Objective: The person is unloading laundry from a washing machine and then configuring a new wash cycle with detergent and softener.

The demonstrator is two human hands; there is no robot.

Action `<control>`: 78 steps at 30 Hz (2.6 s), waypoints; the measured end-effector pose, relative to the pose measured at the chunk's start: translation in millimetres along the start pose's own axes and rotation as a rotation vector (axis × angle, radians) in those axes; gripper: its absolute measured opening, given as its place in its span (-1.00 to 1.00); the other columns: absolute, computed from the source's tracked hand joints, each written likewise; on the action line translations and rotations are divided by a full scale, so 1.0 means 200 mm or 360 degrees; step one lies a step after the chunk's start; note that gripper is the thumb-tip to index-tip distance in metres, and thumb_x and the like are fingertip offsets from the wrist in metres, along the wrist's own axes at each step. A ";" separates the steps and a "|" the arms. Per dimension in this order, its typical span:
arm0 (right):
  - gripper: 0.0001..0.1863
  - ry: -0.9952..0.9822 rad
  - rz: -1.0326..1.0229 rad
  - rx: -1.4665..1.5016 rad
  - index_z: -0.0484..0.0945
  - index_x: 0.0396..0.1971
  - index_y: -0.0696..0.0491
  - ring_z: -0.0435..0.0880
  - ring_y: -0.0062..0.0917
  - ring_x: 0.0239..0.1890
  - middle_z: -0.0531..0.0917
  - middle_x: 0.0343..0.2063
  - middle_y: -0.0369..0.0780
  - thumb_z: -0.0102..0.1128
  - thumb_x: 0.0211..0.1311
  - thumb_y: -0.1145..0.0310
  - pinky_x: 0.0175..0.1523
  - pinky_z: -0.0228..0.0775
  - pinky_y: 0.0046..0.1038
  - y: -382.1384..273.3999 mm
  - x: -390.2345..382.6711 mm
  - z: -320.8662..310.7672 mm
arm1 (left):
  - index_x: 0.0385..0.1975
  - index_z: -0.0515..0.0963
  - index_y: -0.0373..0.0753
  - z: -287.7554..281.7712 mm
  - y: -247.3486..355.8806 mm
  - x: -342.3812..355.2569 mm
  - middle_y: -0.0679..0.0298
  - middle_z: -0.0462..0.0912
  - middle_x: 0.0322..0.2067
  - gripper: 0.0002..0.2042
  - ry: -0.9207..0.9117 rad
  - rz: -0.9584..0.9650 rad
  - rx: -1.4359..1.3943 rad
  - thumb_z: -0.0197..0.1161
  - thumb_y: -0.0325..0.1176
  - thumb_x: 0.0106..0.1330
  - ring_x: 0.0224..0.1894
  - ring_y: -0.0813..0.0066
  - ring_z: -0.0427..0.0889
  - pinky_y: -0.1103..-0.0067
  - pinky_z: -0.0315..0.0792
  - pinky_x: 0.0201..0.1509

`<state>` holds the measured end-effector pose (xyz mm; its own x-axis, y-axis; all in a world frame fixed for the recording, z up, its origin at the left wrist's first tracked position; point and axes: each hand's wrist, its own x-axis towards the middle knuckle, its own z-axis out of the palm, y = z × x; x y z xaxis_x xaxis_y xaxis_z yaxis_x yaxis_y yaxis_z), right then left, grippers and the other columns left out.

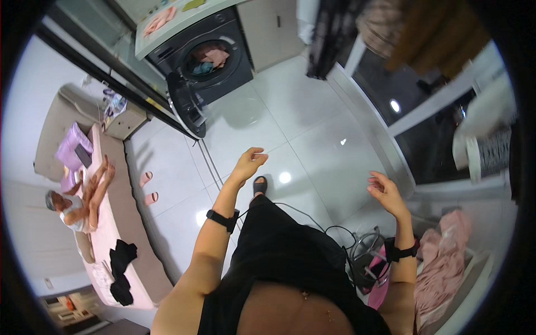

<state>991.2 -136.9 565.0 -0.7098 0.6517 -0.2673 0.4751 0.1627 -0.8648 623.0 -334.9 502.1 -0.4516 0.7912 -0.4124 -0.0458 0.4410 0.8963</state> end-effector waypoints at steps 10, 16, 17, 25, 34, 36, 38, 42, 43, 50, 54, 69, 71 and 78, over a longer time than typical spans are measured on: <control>-0.47 -0.0444 -0.0068 -0.0522 0.34 0.04 0.12 0.51 -0.42 -0.14 0.54 -0.13 -0.10 0.21 0.07 0.25 -0.02 0.34 -0.42 -0.48 1.27 0.61 | -0.08 0.42 -0.37 -0.96 -0.42 0.38 0.12 0.51 -0.16 -0.59 0.1009 -0.0091 -0.0173 0.24 -0.24 0.13 -0.06 0.37 0.44 0.54 0.31 0.01; -0.31 -0.0695 -0.0013 -0.0610 0.21 0.17 0.08 0.35 -0.29 0.11 0.34 0.11 -0.04 0.24 0.03 0.18 0.12 0.25 -0.35 -0.81 1.96 0.93 | 0.04 0.30 -0.35 -1.36 -0.51 0.63 -0.02 0.34 0.03 -0.47 0.1359 -0.0309 0.0001 0.21 -0.15 0.16 0.06 0.17 0.34 0.43 0.29 0.06; -0.31 -0.0705 -0.0011 -0.0626 0.21 0.17 0.08 0.35 -0.29 0.11 0.34 0.11 -0.04 0.24 0.03 0.18 0.12 0.25 -0.35 -0.84 2.09 0.98 | 0.06 0.28 -0.34 -1.40 -0.50 0.68 -0.04 0.30 0.06 -0.45 0.1415 -0.0389 0.0045 0.20 -0.12 0.17 0.11 0.14 0.30 0.40 0.26 0.09; 0.00 -0.0697 -0.0097 -0.0430 -0.20 0.30 0.00 -0.18 -0.06 0.33 -0.14 0.28 0.07 0.27 -0.02 0.10 0.33 -0.21 -0.23 -0.75 3.30 1.67 | 0.10 0.14 -0.49 -1.72 -0.68 1.08 -0.19 0.18 0.10 -0.45 0.1951 -0.0370 0.0275 -0.01 -0.13 0.31 0.16 0.00 0.20 0.37 0.07 0.23; 0.21 -0.0272 -0.0265 -0.0470 -0.37 0.31 -0.12 -0.43 0.08 0.31 -0.42 0.26 0.15 0.35 -0.21 -0.07 0.33 -0.35 -0.11 -0.61 4.45 2.47 | 0.12 0.21 -0.38 -1.92 -0.56 1.35 -0.09 0.42 -0.02 -0.52 0.1768 -0.0498 0.0023 -0.23 -0.11 0.39 0.02 0.15 0.43 0.48 0.25 0.10; 0.09 0.0069 -0.0343 -0.0394 -0.13 0.29 -0.06 -0.40 0.12 0.29 -0.36 0.27 0.13 0.27 -0.20 -0.17 0.33 -0.35 -0.09 -0.60 4.59 2.64 | 0.09 0.24 -0.39 -1.94 -0.52 1.36 -0.09 0.48 -0.11 -0.54 0.1809 -0.0557 0.0085 -0.21 -0.14 0.37 -0.07 0.16 0.49 0.48 0.30 0.03; -0.07 -0.0003 -0.0286 -0.0563 0.05 0.22 -0.02 -0.25 0.07 0.28 -0.20 0.26 0.12 0.21 -0.12 -0.15 0.31 -0.26 -0.08 -0.62 4.71 2.72 | 0.07 0.27 -0.40 -1.93 -0.57 1.34 -0.10 0.51 -0.16 -0.54 0.1801 -0.0653 0.0068 -0.19 -0.14 0.36 -0.13 0.17 0.53 0.49 0.34 -0.03; -0.48 -0.0519 -0.0318 -0.1324 0.43 -0.05 0.08 0.24 -0.13 0.13 0.29 0.09 0.03 0.01 0.12 -0.01 0.18 0.03 -0.04 -0.50 5.09 2.95 | 0.04 0.29 -0.45 -1.91 -0.57 1.36 -0.04 0.53 -0.19 -0.38 0.1928 -0.0468 0.0049 -0.20 0.09 0.31 -0.16 0.29 0.53 0.50 0.36 -0.08; -0.48 -0.0476 -0.0357 -0.1279 0.43 -0.06 0.08 0.25 -0.14 0.12 0.31 0.07 0.02 0.01 0.11 -0.01 0.17 0.04 -0.05 -0.44 5.14 2.98 | 0.04 0.29 -0.45 -1.91 -0.54 1.37 -0.03 0.54 -0.20 -0.34 0.1923 -0.0458 0.0025 -0.21 0.13 0.30 -0.17 0.32 0.53 0.49 0.37 -0.09; -0.51 -0.0410 -0.0428 -0.1167 0.45 -0.12 0.09 0.34 -0.17 0.02 0.42 -0.05 -0.04 0.05 0.09 0.00 0.14 0.07 -0.08 -0.23 5.52 3.10 | 0.00 0.28 -0.50 -1.85 -0.52 1.34 -0.03 0.54 -0.26 -0.28 0.2019 -0.0774 -0.0033 -0.25 0.19 0.27 -0.23 0.30 0.52 0.48 0.38 -0.14; -0.52 -0.0423 -0.0463 -0.1124 0.47 -0.15 0.09 0.39 -0.18 -0.04 0.48 -0.12 -0.08 0.07 0.07 0.01 0.12 0.09 -0.09 -0.19 5.61 3.10 | 0.11 0.16 -0.47 -1.82 -0.51 1.34 0.05 0.51 -0.28 -0.28 0.2180 -0.0737 -0.0216 -0.18 0.17 0.27 -0.26 0.42 0.51 0.56 0.39 -0.17; -0.29 -0.0620 -0.0846 -0.2195 0.19 0.19 -0.06 0.12 -0.18 0.25 0.16 0.22 -0.10 0.09 0.05 -0.05 0.31 -0.13 -0.17 -0.66 5.16 2.98 | 0.16 0.13 -0.48 -1.72 -0.43 1.40 -0.03 0.43 -0.07 -0.37 0.2017 -0.0484 -0.0171 -0.14 0.01 0.33 -0.07 0.34 0.43 0.52 0.30 0.03; -0.51 -0.0698 -0.1215 -0.1292 0.42 -0.10 0.07 0.39 -0.39 -0.11 0.45 -0.16 -0.14 -0.05 0.17 -0.03 0.02 0.19 -0.42 -0.29 5.72 2.84 | 0.21 0.04 -0.45 -1.70 -0.46 1.45 -0.04 0.35 0.01 -0.39 0.1945 -0.0342 -0.0431 -0.12 -0.06 0.34 0.00 0.33 0.41 0.51 0.28 0.10; -0.35 -0.1155 -0.0338 -0.0729 0.00 0.27 -0.04 0.01 -0.27 0.30 0.04 0.28 -0.19 -0.15 0.25 -0.01 0.32 -0.15 -0.25 -0.46 5.45 2.98 | 0.17 0.06 -0.48 -1.61 -0.48 1.41 -0.04 0.32 0.03 -0.19 0.2283 -0.0758 -0.0449 -0.08 0.20 0.21 0.06 0.26 0.36 0.47 0.23 0.13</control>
<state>-135.2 117.1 100.2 -0.8881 -0.0318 -0.4586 0.3466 0.6090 -0.7134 213.5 -289.7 351.1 -0.7899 -0.5291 -0.3102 -0.5175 0.3037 0.8000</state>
